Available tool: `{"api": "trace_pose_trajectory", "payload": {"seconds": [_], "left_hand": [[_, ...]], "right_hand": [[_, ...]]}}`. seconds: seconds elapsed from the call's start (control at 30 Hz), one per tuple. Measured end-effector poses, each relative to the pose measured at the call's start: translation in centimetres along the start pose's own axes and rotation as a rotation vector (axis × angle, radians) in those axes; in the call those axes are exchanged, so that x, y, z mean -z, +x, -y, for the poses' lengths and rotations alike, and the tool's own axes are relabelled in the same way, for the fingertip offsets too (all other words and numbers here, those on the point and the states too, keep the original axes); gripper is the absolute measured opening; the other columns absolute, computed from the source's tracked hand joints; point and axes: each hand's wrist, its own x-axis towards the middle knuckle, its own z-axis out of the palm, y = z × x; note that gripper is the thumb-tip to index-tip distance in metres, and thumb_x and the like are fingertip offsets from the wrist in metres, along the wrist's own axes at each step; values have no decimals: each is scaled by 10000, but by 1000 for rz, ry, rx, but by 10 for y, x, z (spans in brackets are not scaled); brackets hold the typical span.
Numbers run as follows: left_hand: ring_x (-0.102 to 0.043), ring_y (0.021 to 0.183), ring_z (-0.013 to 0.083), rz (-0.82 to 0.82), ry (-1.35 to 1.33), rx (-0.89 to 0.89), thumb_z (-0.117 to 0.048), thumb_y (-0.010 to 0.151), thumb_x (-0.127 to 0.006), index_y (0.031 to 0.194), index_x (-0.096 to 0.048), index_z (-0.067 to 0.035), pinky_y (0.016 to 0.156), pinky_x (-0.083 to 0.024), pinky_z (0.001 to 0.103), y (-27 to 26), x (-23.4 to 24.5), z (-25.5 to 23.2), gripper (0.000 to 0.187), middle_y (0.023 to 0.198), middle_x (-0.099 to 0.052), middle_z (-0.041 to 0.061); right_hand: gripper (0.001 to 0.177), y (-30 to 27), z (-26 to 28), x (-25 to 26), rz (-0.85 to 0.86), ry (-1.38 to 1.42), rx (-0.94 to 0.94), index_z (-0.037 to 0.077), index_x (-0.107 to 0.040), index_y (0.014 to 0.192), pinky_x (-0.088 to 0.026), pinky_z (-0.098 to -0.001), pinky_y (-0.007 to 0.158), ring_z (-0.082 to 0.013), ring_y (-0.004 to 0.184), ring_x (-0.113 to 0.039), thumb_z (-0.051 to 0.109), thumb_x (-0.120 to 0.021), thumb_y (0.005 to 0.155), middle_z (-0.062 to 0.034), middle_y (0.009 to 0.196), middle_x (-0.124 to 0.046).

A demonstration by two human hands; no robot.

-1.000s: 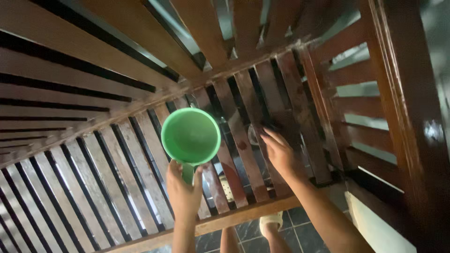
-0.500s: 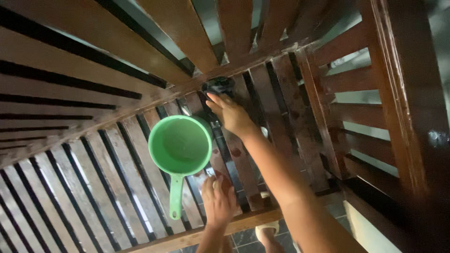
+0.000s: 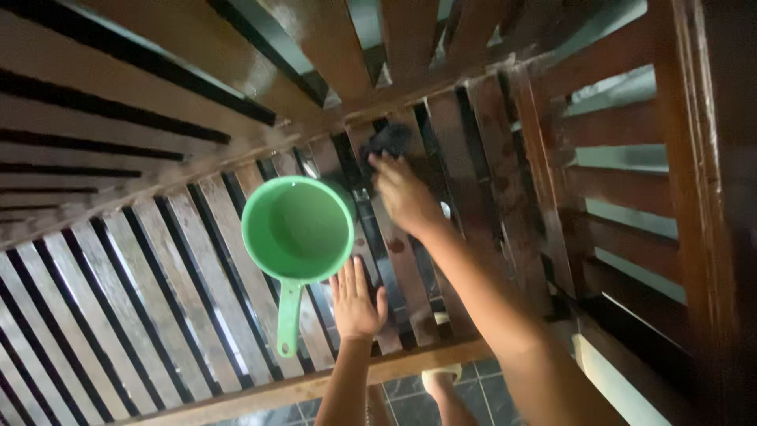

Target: The person cleans a wooden bench by hand using a cloth, dipping it into a green container of liquid and wiping the slats and top rail of the bench.

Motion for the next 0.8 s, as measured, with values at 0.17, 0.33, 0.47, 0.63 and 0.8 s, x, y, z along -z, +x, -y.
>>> {"api": "trace_pose_trajectory", "payload": {"seconds": [0.17, 0.33, 0.47, 0.63, 0.8], "left_hand": [[-277, 1513, 431, -36, -26, -13, -308, 877, -558, 1531, -339, 70, 1240, -169, 572, -1, -1, 2, 786, 1599, -338, 286], [-280, 1519, 425, -33, -36, 6, -235, 837, -547, 1535, -349, 54, 1244, -174, 568, 1, -2, 1, 781, 1612, -340, 262], [-282, 1526, 413, -33, -34, 26, -209, 818, -546, 1533, -367, 33, 1244, -173, 564, -2, -5, 1, 776, 1625, -334, 252], [-285, 1531, 406, -40, -24, 8, -202, 834, -543, 1541, -363, 36, 1255, -170, 566, -4, -9, 5, 768, 1631, -329, 244], [-285, 1538, 408, -70, -52, -18, -193, 839, -535, 1554, -347, 35, 1259, -170, 564, -5, -7, 3, 774, 1647, -305, 252]], "right_hand": [[437, -142, 41, 3, 296, 163, 34, -105, -596, 1430, -325, -508, 1219, -356, 1441, -442, 126, -504, 1070, -231, 1552, -454], [327, -189, 60, 15, 377, -63, 191, 171, -505, 1369, -289, -599, 1253, -235, 1474, -443, 301, -506, 1069, -44, 1590, -500], [595, -97, 53, 11, 233, -110, -166, 51, -378, 1544, -221, -620, 1176, -367, 1454, -380, 296, -528, 1023, -178, 1607, -355], [540, -87, 59, 9, 129, -9, -142, 9, -394, 1532, -291, -594, 1225, -436, 1471, -389, 186, -505, 1034, -252, 1607, -369], [570, -232, 99, 13, 175, -2, -193, 16, -413, 1518, -306, -526, 1224, -433, 1451, -395, 10, -532, 960, -221, 1581, -395]]}}
